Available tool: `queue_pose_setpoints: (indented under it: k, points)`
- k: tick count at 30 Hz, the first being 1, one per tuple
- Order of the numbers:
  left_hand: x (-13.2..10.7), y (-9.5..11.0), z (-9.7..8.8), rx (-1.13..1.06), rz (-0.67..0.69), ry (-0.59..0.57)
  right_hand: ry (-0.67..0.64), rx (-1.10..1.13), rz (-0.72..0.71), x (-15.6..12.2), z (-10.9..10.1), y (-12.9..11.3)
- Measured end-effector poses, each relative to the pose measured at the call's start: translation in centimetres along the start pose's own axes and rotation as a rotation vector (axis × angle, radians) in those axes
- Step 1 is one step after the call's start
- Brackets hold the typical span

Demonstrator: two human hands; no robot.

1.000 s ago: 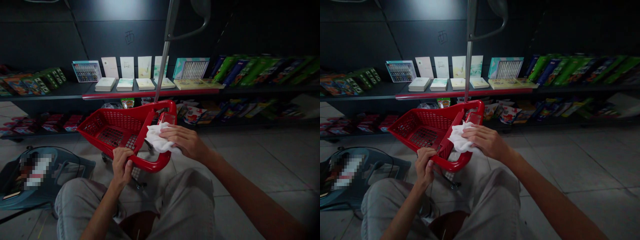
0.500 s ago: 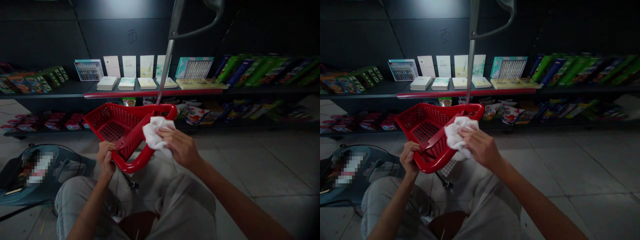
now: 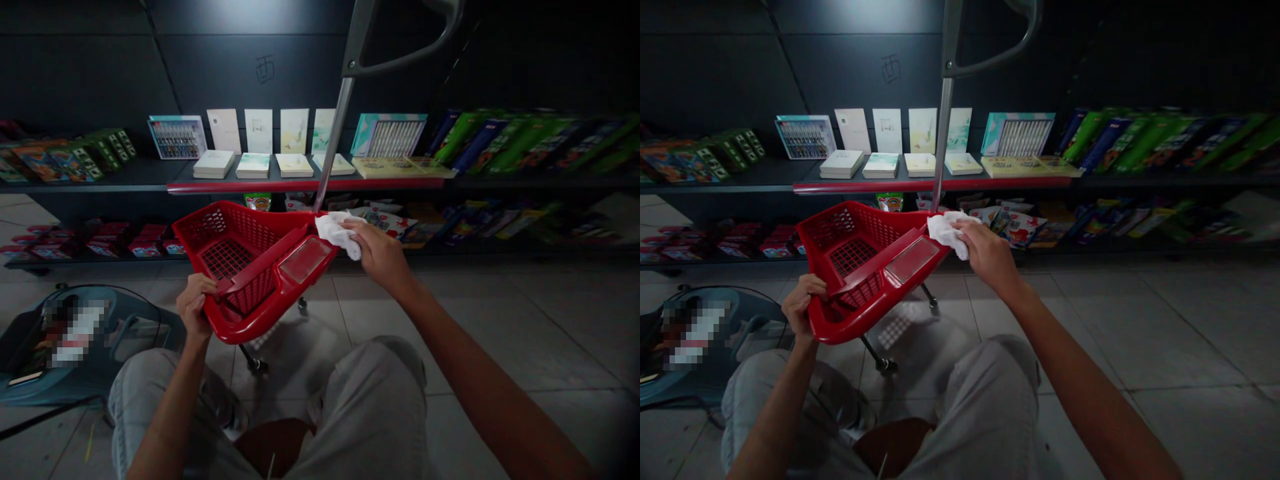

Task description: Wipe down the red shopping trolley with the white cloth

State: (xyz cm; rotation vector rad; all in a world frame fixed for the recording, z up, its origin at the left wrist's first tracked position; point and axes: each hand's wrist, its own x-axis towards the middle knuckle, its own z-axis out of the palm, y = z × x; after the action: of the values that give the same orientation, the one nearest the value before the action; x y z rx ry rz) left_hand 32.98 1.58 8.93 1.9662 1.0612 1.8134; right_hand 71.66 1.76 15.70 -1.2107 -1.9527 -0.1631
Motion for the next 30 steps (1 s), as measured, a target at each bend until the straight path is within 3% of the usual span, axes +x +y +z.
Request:
queue_pose_setpoints:
  k: [3,8,11,14,23,26,30]
  points:
    - [0.4,0.7,-0.3,-0.029,0.006,0.004,0.028,0.034,-0.037,-0.7,0.4,-2.1]
    - [0.6,0.7,-1.6,-0.091,0.0,-0.045,-0.032,0.183,-0.304,-1.6,1.0,-10.9]
    - [0.7,0.6,-2.5,-0.112,-0.024,-0.067,-0.079,0.214,-0.369,-1.3,1.0,-12.8]
    - [0.8,0.7,-3.3,-0.095,-0.045,-0.081,-0.078,0.223,-0.34,-0.8,0.9,-11.3]
    - [1.3,0.3,-5.0,-0.059,-0.022,-0.17,-0.02,0.103,-0.11,-0.4,0.0,-3.1]
    - [1.5,0.2,-5.1,-0.063,-0.049,-0.191,-0.019,0.089,-0.099,-0.4,0.1,-2.5]
    - [1.5,0.8,-5.7,-0.067,-0.071,-0.217,0.005,0.035,-0.095,-0.6,0.6,-3.7]
